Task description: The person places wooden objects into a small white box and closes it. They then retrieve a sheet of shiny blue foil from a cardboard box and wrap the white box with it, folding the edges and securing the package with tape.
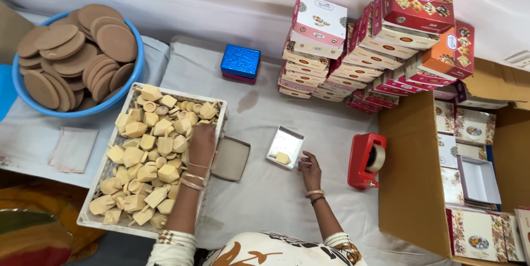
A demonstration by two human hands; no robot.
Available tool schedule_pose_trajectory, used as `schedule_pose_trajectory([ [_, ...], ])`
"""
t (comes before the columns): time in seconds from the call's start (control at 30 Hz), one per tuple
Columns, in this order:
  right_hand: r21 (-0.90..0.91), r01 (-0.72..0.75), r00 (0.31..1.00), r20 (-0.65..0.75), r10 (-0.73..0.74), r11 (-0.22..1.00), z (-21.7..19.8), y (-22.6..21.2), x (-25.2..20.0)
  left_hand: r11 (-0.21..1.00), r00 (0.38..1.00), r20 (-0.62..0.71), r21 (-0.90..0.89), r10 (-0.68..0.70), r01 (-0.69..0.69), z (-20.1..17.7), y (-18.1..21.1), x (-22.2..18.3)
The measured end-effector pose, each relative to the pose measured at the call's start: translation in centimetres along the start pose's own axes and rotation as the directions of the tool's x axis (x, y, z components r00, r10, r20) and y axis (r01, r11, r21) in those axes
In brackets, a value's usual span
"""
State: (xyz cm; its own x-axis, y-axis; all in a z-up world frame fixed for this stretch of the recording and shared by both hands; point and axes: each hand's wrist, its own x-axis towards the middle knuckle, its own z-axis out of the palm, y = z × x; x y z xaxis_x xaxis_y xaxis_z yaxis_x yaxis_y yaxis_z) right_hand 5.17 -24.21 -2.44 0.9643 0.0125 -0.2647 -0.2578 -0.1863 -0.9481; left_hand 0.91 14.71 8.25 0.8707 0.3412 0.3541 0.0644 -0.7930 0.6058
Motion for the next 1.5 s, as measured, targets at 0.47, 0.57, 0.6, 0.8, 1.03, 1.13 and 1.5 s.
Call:
schedule_pose_trajectory([
  [0.47,0.025,0.003,1.000,0.017,-0.004,1.000,1.7,-3.6,-4.0,0.923,0.989,0.099,0.379,-0.113,0.068,4.2,-4.8,7.7],
  [0.57,0.039,-0.016,1.000,-0.002,0.016,0.999,0.9,-3.4,-4.6,0.949,0.993,0.088,0.312,-0.078,0.046,3.2,-3.8,7.3],
  [0.6,0.060,-0.023,1.000,-0.008,0.024,0.998,0.8,-3.3,-4.5,0.966,0.995,0.086,0.256,-0.060,0.036,2.5,-3.3,7.5],
  [0.8,0.135,-0.045,0.998,-0.043,0.051,0.990,-0.2,-1.6,-3.9,0.927,0.952,0.168,-0.323,0.256,-0.192,2.6,4.5,4.4],
  [1.03,0.149,-0.070,0.998,0.010,0.070,0.986,1.0,1.0,-0.7,0.857,0.801,0.388,-0.435,0.455,-0.276,15.1,8.2,0.7],
  [1.13,0.082,-0.074,0.997,0.010,0.074,0.994,1.3,1.6,0.3,0.894,0.763,0.495,-0.374,0.416,-0.246,16.9,10.2,1.1],
  [1.5,-0.135,0.210,0.976,-0.031,-0.216,0.968,1.9,-3.3,0.8,0.895,0.831,0.546,-0.312,-0.105,0.318,16.6,14.1,2.9],
])
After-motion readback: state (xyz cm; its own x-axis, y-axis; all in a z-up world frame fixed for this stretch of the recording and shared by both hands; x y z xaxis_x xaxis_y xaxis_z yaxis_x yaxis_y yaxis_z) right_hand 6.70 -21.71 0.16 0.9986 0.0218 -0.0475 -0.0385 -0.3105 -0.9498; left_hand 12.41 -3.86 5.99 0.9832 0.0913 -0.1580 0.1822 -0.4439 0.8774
